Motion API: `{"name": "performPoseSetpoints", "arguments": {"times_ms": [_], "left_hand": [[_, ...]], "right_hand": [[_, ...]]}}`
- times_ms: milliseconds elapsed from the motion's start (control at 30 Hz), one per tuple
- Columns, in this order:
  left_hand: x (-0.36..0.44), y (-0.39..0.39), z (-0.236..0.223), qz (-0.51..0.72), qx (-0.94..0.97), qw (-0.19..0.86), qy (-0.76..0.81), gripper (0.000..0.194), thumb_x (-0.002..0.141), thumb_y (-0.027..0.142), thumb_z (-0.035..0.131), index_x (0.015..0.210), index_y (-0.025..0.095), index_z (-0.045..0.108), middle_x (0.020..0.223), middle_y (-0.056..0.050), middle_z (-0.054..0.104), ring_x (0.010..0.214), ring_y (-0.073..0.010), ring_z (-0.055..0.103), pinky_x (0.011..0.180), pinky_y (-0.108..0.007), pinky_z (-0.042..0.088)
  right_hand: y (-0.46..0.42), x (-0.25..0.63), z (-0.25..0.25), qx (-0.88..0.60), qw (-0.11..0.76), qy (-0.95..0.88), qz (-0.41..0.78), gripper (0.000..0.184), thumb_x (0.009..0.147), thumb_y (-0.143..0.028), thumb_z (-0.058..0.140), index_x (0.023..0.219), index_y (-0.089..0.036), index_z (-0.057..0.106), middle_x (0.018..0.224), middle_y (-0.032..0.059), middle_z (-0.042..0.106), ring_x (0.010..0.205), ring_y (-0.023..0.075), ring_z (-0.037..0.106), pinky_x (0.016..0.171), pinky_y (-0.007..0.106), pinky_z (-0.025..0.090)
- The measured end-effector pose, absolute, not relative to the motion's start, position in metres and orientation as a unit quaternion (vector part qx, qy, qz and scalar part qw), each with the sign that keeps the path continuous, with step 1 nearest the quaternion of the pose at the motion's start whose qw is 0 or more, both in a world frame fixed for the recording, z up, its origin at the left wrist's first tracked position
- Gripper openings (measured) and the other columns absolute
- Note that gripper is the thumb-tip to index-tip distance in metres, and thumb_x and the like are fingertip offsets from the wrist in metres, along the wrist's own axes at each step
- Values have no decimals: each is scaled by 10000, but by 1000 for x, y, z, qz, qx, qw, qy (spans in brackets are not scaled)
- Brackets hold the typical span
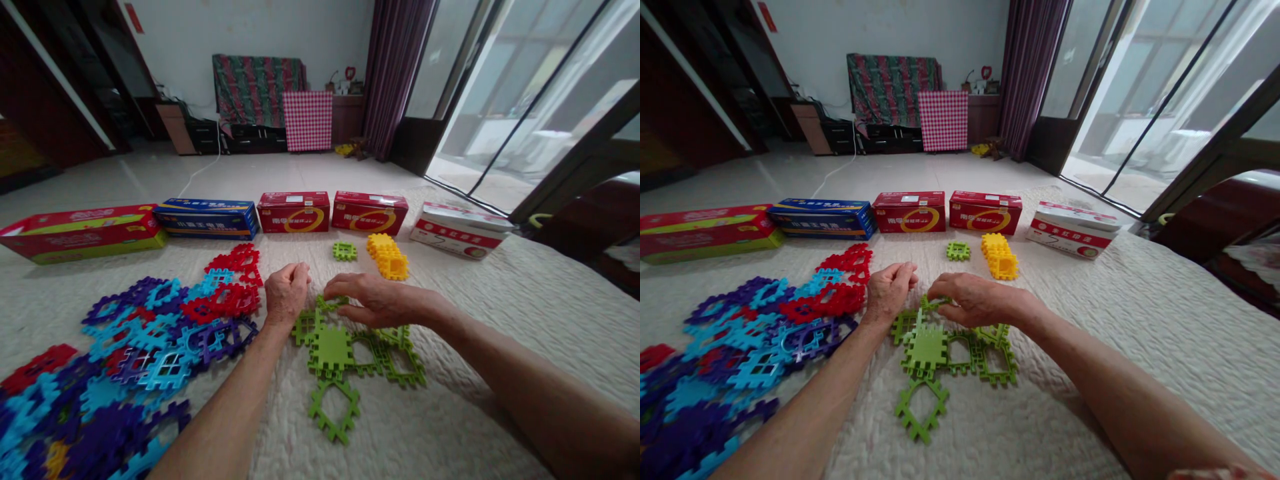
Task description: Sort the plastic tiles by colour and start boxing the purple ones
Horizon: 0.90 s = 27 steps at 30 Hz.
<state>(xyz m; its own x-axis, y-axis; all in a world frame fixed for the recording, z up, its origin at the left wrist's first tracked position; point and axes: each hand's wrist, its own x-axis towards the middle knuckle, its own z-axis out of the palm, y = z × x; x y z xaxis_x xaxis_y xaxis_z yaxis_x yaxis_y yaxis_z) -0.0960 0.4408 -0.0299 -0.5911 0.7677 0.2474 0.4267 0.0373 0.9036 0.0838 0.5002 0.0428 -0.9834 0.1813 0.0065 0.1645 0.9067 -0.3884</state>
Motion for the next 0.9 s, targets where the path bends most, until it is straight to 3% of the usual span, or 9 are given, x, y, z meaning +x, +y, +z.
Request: {"name": "performPoseSetpoints", "arguments": {"times_ms": [133, 233, 367, 433, 600, 767, 900], "left_hand": [[-96, 440, -29, 544, 432, 146, 704, 343, 838, 406, 509, 624, 187, 662, 582, -4, 655, 579, -150, 600, 602, -251, 422], [-95, 440, -29, 545, 433, 152, 701, 344, 842, 405, 501, 636, 185, 669, 590, -3, 660, 572, -150, 603, 598, -253, 423], [-96, 440, -30, 541, 434, 150, 705, 341, 843, 407, 499, 670, 183, 688, 597, -5, 666, 574, -154, 608, 595, -255, 425], [-96, 440, -30, 539, 435, 147, 706, 340, 844, 405, 499, 673, 182, 691, 596, -6, 666, 579, -155, 609, 599, -255, 427], [-95, 440, -28, 536, 434, 147, 709, 336, 842, 400, 497, 674, 184, 694, 600, -4, 670, 578, -150, 605, 601, -253, 421], [-94, 439, -26, 529, 441, 141, 711, 325, 835, 381, 501, 669, 182, 698, 590, 0, 663, 605, -151, 609, 615, -251, 414], [-94, 439, -27, 529, 442, 149, 709, 325, 835, 379, 492, 695, 181, 708, 604, 0, 667, 629, -152, 619, 627, -250, 418]], "right_hand": [[506, 86, 45, -195, 8, -960, 203, 297, 947, -221, 419, 1165, -171, 614, 905, 66, 700, 777, 161, 632, 706, 271, 469], [511, 87, 38, -257, 47, -951, 163, 347, 915, -225, 463, 1237, -144, 562, 1020, 111, 683, 882, 196, 631, 787, 309, 479], [512, 90, 31, -221, 59, -963, 141, 528, 831, -302, 605, 1323, -152, 485, 1238, 152, 582, 1088, 250, 570, 937, 384, 456], [510, 91, 29, -200, 39, -969, 142, 574, 786, -319, 652, 1315, -159, 497, 1233, 149, 570, 1100, 262, 560, 934, 390, 458], [507, 89, 29, -192, 30, -972, 134, 485, 778, -270, 636, 1247, -173, 562, 1112, 118, 609, 991, 235, 592, 864, 358, 472], [540, 77, 38, -278, 114, -953, 44, 489, 806, -283, 620, 1270, -147, 542, 1193, 148, 611, 1097, 273, 568, 937, 391, 428], [578, 67, 42, -330, 69, -941, 3, 511, 802, -313, 620, 1288, -177, 540, 1265, 150, 600, 1183, 325, 526, 958, 470, 388]]}}
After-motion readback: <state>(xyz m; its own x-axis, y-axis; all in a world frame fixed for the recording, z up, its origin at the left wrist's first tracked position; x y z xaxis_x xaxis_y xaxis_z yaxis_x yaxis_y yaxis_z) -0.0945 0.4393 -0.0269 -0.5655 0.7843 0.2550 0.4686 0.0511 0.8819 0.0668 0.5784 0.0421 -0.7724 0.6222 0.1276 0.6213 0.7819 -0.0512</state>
